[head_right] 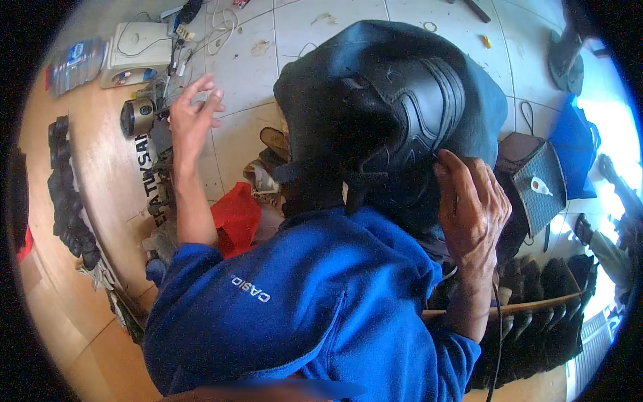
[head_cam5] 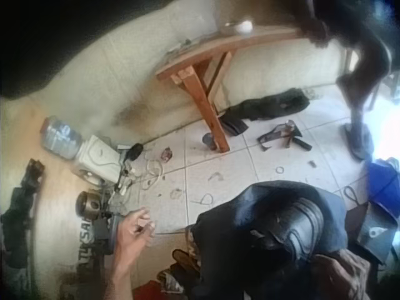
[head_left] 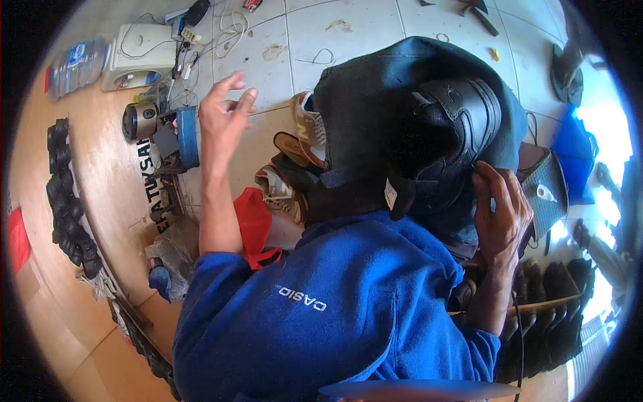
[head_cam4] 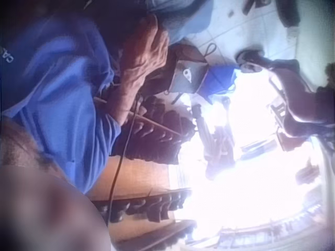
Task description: Stitching the upper part of a black shoe using a needle and thread.
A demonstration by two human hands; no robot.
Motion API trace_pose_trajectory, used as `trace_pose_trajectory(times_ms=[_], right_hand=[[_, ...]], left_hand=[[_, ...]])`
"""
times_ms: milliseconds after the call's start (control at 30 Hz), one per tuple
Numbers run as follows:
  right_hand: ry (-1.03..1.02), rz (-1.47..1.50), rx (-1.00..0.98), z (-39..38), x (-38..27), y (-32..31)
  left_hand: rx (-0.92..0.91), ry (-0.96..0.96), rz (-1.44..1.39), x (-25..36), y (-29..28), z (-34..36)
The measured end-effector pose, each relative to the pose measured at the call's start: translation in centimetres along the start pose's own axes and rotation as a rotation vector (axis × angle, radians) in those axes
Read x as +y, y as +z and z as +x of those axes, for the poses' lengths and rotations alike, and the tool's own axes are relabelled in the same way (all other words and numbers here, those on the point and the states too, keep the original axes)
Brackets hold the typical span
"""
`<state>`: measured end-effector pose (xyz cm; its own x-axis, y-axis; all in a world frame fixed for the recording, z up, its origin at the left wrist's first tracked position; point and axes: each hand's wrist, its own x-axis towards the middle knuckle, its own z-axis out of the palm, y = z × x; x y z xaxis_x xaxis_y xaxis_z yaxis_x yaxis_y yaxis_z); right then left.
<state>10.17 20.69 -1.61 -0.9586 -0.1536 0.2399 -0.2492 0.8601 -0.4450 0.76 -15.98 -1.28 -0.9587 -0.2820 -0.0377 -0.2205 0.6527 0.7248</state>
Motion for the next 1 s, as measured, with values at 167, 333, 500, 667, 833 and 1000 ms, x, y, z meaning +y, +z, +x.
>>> trace_pose_trajectory(times_ms=[167, 333, 500, 667, 833, 1000], right_hand=[[-0.033, -0.026, 0.013, 0.1, -0.4, 0.6], [-0.043, -0.097, 0.030, -0.3, -0.5, 0.5], [-0.024, -0.089, 0.062, -1.1, 0.1, 0.5], [-0.029, -0.063, 0.015, -0.3, -0.3, 0.6], [-0.057, -0.090, 0.018, -0.8, 0.1, 1.0], [-0.058, -0.087, 0.075, -1.2, 0.4, 1.2]], left_hand=[[-0.672, 0.582, -0.478, 7.6, 6.1, -5.4], [-0.935, 0.881, 0.001, 8.7, 9.7, -4.0], [-1.220, 0.633, -0.182, 8.9, 6.6, -1.9], [-0.845, 0.606, -0.373, 8.4, 8.3, -5.0], [-1.106, 0.713, 0.137, 9.3, 9.4, -3.9], [-1.216, 0.480, -0.212, 9.0, 7.5, -3.3]])
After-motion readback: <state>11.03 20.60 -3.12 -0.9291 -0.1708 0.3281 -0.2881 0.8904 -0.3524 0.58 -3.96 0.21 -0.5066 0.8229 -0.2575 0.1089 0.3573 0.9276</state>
